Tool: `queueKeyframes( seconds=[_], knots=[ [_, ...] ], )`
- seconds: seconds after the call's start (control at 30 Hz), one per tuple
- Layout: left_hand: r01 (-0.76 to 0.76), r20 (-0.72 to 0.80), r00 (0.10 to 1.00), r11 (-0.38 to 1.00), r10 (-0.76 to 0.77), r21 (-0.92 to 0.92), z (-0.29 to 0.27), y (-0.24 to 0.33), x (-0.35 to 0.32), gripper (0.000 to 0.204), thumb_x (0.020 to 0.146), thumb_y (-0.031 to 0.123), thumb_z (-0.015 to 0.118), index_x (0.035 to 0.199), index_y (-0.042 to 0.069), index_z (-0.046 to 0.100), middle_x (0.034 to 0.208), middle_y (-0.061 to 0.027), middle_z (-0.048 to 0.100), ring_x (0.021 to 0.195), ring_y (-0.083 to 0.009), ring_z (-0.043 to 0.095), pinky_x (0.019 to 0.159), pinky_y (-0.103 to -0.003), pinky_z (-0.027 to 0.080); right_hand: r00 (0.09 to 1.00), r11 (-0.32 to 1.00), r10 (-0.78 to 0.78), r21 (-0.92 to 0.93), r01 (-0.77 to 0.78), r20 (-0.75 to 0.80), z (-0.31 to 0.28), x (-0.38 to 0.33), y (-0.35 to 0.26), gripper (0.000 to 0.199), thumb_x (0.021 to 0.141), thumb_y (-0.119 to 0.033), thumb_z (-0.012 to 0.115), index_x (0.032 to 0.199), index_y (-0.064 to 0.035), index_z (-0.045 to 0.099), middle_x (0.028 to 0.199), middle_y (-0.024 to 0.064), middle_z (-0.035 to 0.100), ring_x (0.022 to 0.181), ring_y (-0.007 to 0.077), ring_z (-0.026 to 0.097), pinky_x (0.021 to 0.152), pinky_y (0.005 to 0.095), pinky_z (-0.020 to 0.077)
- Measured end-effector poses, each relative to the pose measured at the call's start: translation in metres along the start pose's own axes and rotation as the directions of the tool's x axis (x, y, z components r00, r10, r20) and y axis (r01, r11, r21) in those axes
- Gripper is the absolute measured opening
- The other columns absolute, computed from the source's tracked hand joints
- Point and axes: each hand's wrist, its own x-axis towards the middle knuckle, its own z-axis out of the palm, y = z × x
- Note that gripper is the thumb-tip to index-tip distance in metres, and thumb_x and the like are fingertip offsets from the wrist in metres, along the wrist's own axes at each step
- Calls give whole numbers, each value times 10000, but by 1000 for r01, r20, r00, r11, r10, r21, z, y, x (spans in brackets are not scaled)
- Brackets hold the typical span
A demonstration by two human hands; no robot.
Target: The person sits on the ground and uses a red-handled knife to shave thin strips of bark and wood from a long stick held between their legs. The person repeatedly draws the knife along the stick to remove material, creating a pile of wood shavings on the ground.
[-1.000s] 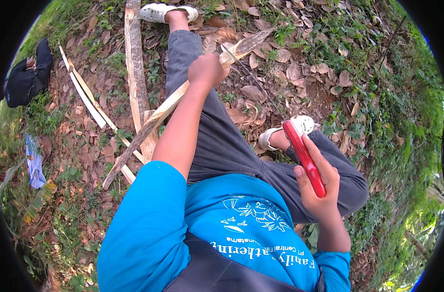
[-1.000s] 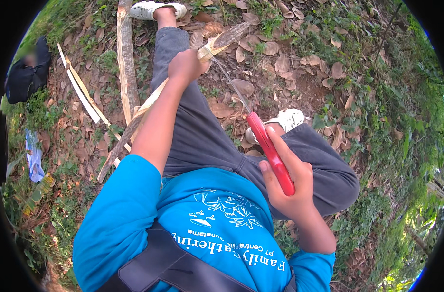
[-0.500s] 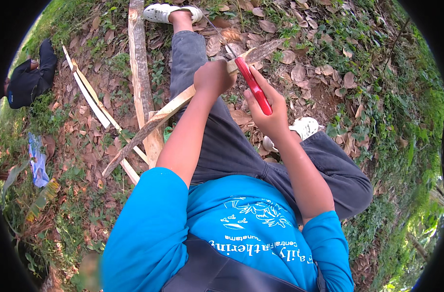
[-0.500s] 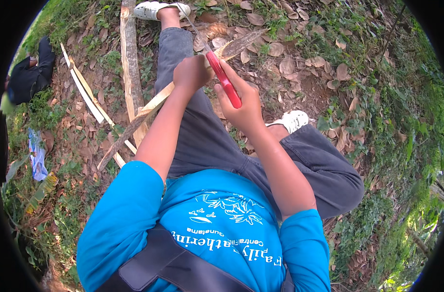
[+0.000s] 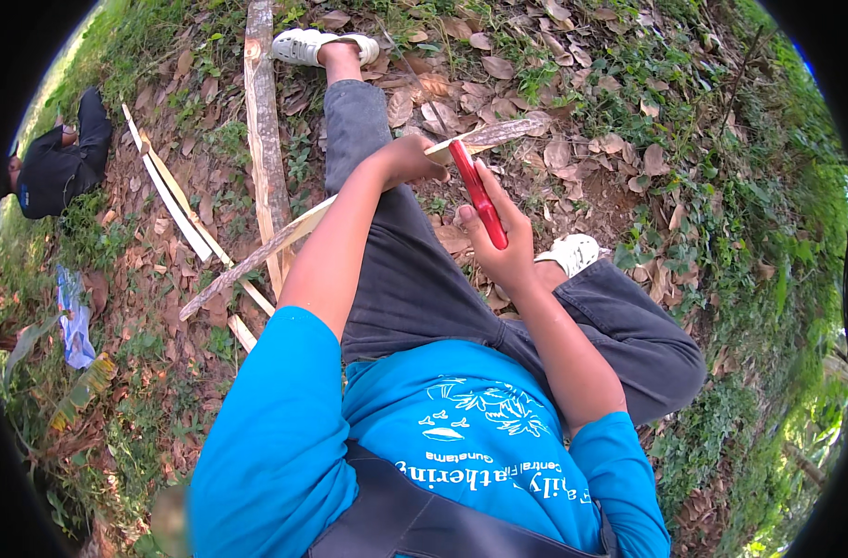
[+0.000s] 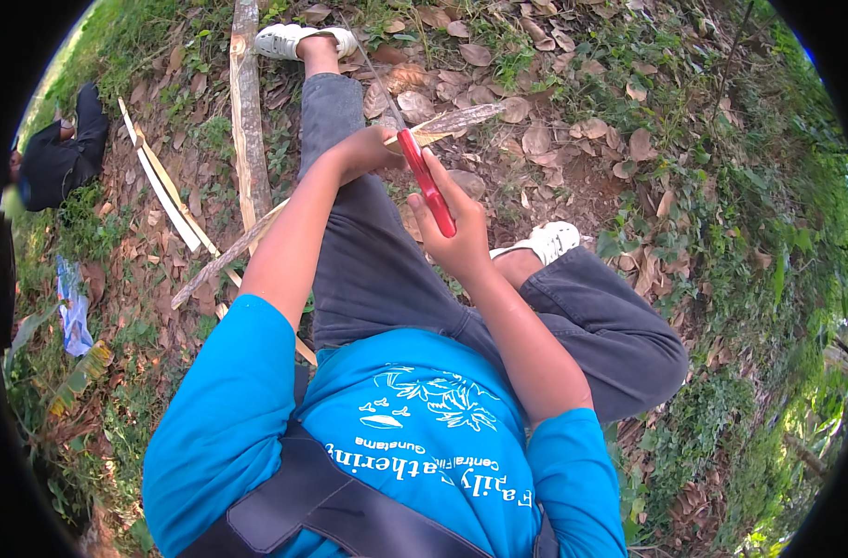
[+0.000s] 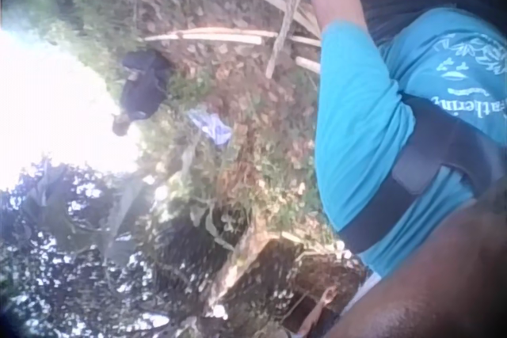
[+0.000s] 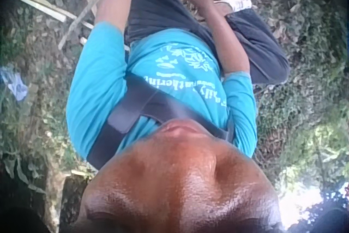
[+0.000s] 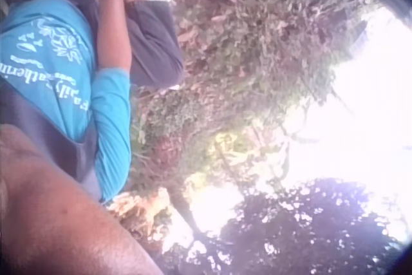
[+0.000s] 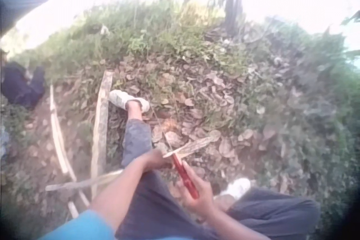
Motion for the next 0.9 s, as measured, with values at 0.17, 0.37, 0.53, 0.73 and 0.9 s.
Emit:
queueKeyframes(
  seconds=[0.17, 0.37, 0.53, 0.73, 0.9],
  knots=[
    [-149, -333, 904, 927, 269, 343, 7, -2, -16, 605, 722, 449, 898, 1175, 95, 709, 1045, -134, 720, 978, -311, 713, 880, -420, 563, 998, 996, 70, 59, -70, 2, 0, 2, 9, 602, 1008, -150, 695, 1571, -98, 491, 1279, 148, 730, 1011, 117, 673, 911, 288, 527],
    [-69, -499, 735, 783, 459, 619, -1, -37, -93, 823, 796, 524, 854, 1437, 120, 534, 1391, -177, 552, 1325, -395, 523, 1117, -502, 441, 999, 994, 28, 107, -24, -33, 2, -2, 15, 598, 1006, -123, 692, 1568, -90, 493, 1284, 110, 720, 1035, 102, 653, 926, 275, 514],
    [174, -626, 743, 834, 238, 524, -4, -134, -170, 976, 829, 595, 799, 1555, 90, 387, 1498, -207, 487, 1403, -412, 455, 1167, -517, 394, 999, 994, 45, 98, -43, -16, 0, -4, 14, 609, 1000, -133, 697, 1573, -114, 491, 1226, 109, 729, 1019, 93, 650, 925, 266, 506],
    [452, -603, 790, 767, -107, 456, 9, -198, -231, 802, 826, 413, 845, 1452, 68, 481, 1373, -206, 568, 1286, -426, 548, 1073, -535, 460, 997, 975, 80, 205, -81, 15, -5, -6, 13, 594, 1015, -148, 672, 1575, -105, 479, 1276, 105, 697, 1075, 124, 639, 967, 290, 484],
    [493, -652, 752, 738, -95, 461, 12, -252, -218, 638, 852, 316, 820, 1346, 48, 519, 1277, -224, 580, 1189, -441, 578, 978, -546, 489, 999, 971, -1, 240, 11, -41, 8, 3, 23, 583, 999, -143, 689, 1554, -128, 511, 1328, 146, 712, 1189, 168, 672, 1015, 336, 507]
  ],
)
